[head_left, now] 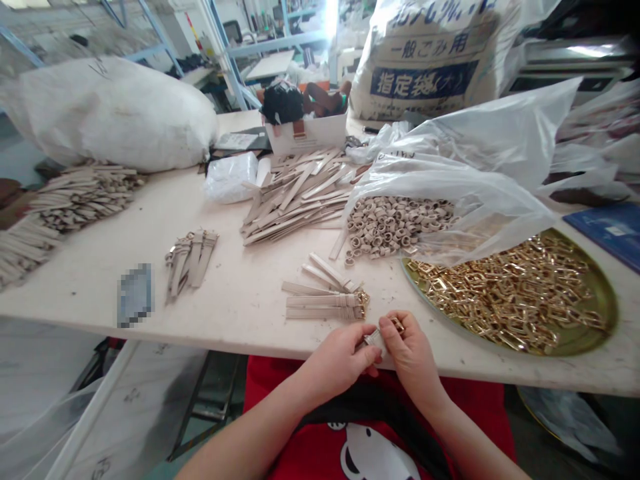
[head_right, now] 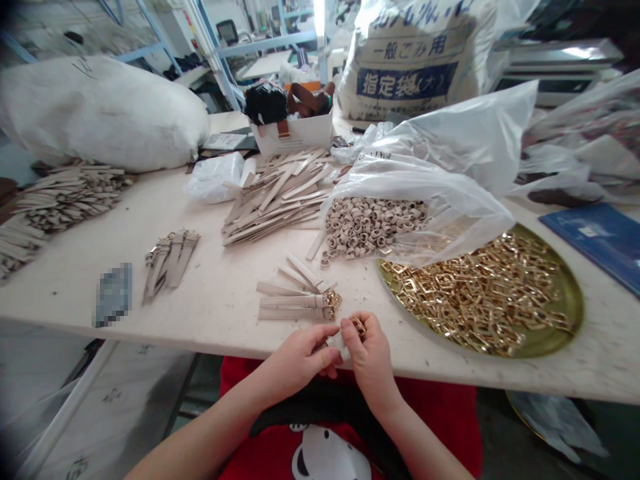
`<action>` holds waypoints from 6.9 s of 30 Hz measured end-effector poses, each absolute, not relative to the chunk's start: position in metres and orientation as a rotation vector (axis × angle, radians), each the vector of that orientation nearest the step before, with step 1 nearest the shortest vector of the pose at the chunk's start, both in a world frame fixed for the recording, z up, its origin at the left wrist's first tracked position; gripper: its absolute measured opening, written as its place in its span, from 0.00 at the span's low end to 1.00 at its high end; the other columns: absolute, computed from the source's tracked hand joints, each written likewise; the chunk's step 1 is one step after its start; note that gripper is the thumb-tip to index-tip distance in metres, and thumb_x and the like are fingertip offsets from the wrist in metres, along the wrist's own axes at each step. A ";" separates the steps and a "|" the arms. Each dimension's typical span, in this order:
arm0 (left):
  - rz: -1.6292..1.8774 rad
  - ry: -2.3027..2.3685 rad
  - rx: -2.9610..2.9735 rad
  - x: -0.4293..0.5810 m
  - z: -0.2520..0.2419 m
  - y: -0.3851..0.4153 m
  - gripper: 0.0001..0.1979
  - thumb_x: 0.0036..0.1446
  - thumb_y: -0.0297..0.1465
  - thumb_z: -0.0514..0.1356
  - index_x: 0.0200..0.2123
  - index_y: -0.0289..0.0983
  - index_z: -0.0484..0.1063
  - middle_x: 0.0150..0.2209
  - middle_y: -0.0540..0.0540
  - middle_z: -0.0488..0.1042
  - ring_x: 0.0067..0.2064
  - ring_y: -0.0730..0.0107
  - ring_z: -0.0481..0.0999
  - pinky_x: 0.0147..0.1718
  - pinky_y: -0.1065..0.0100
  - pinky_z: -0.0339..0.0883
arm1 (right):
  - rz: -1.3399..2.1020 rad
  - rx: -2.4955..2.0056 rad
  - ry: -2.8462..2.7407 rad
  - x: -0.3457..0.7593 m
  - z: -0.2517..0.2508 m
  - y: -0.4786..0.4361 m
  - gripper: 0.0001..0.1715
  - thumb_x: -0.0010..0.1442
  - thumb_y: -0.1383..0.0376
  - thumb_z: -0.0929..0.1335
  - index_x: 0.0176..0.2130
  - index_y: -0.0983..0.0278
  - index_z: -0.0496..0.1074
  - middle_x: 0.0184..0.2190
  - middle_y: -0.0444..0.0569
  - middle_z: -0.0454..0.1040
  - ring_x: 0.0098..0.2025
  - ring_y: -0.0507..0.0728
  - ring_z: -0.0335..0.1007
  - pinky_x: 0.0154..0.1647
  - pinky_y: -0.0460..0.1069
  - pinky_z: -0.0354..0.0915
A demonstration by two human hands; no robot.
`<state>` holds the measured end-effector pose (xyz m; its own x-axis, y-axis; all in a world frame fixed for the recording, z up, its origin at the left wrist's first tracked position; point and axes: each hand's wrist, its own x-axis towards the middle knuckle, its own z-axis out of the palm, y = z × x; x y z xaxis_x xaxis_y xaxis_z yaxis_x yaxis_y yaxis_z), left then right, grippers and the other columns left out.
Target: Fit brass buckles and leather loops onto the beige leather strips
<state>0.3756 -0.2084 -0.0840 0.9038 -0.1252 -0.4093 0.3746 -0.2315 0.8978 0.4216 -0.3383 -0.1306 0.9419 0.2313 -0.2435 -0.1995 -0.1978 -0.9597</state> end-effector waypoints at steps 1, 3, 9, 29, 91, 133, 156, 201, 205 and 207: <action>-0.466 0.204 1.714 0.376 -0.084 -0.210 0.15 0.53 0.31 0.51 0.44 0.35 0.67 0.29 0.48 0.72 0.28 0.71 0.72 0.29 0.71 0.63 | 0.352 -1.748 -0.024 0.421 -0.132 -0.338 0.19 0.53 0.49 0.63 0.32 0.62 0.60 0.19 0.38 0.59 0.19 0.49 0.55 0.19 0.45 0.55; -0.468 0.246 1.649 0.379 -0.086 -0.212 0.17 0.53 0.32 0.52 0.46 0.35 0.65 0.28 0.47 0.72 0.27 0.71 0.72 0.29 0.71 0.64 | 0.309 -1.784 -0.026 0.419 -0.135 -0.338 0.18 0.54 0.50 0.62 0.33 0.62 0.60 0.20 0.39 0.59 0.19 0.50 0.56 0.19 0.46 0.57; -0.504 0.286 1.483 0.383 -0.090 -0.218 0.19 0.53 0.31 0.51 0.49 0.34 0.64 0.29 0.46 0.72 0.28 0.71 0.72 0.28 0.71 0.65 | 0.114 -1.985 -0.114 0.428 -0.138 -0.338 0.17 0.55 0.51 0.61 0.31 0.62 0.60 0.20 0.40 0.60 0.21 0.51 0.58 0.22 0.47 0.57; -0.447 0.474 1.191 0.385 -0.099 -0.214 0.19 0.44 0.40 0.62 0.35 0.31 0.67 0.27 0.48 0.72 0.26 0.77 0.71 0.30 0.72 0.64 | 0.099 -1.894 -0.068 0.438 -0.133 -0.326 0.17 0.56 0.51 0.60 0.31 0.62 0.60 0.19 0.40 0.61 0.20 0.51 0.58 0.21 0.46 0.56; 0.030 -0.309 2.840 0.395 -0.115 -0.121 0.40 0.47 0.52 0.54 0.57 0.33 0.52 0.55 0.39 0.62 0.55 0.60 0.60 0.56 0.58 0.49 | -0.374 -2.401 -1.195 0.462 -0.175 -0.296 0.34 0.54 0.50 0.62 0.54 0.68 0.59 0.49 0.61 0.67 0.47 0.64 0.65 0.45 0.57 0.63; 0.304 1.550 2.842 0.404 -0.097 0.194 0.26 0.58 0.37 0.47 0.54 0.25 0.55 0.51 0.25 0.61 0.51 0.39 0.60 0.41 0.43 0.58 | -0.664 -2.280 -1.424 0.483 -0.175 -0.296 0.24 0.51 0.52 0.65 0.42 0.66 0.71 0.40 0.52 0.76 0.39 0.59 0.74 0.35 0.50 0.71; -0.396 0.312 2.068 0.434 -0.072 -0.123 0.07 0.51 0.33 0.53 0.26 0.35 0.65 0.23 0.52 0.64 0.25 0.76 0.62 0.25 0.74 0.55 | 0.118 -1.799 -0.398 0.474 -0.155 -0.301 0.24 0.57 0.55 0.61 0.49 0.66 0.62 0.29 0.48 0.72 0.31 0.55 0.69 0.31 0.50 0.67; -0.428 0.530 1.116 0.399 -0.094 -0.200 0.10 0.48 0.33 0.56 0.33 0.33 0.63 0.23 0.53 0.63 0.18 0.83 0.62 0.17 0.77 0.52 | 0.108 -2.926 -0.874 0.557 -0.119 -0.393 0.07 0.55 0.62 0.64 0.28 0.63 0.68 0.31 0.49 0.69 0.34 0.56 0.67 0.33 0.48 0.56; -0.409 0.539 1.098 0.400 -0.092 -0.199 0.11 0.46 0.27 0.54 0.36 0.34 0.62 0.27 0.50 0.68 0.18 0.83 0.62 0.16 0.77 0.53 | 0.003 -2.882 -0.919 0.560 -0.106 -0.371 0.08 0.57 0.62 0.62 0.34 0.64 0.67 0.34 0.50 0.70 0.35 0.57 0.67 0.34 0.48 0.57; -0.384 0.525 1.088 0.400 -0.091 -0.199 0.11 0.45 0.26 0.53 0.36 0.34 0.62 0.25 0.52 0.67 0.16 0.84 0.60 0.14 0.78 0.51 | -0.036 -2.840 -0.974 0.561 -0.101 -0.352 0.09 0.58 0.64 0.62 0.37 0.65 0.67 0.36 0.51 0.70 0.37 0.57 0.67 0.35 0.48 0.57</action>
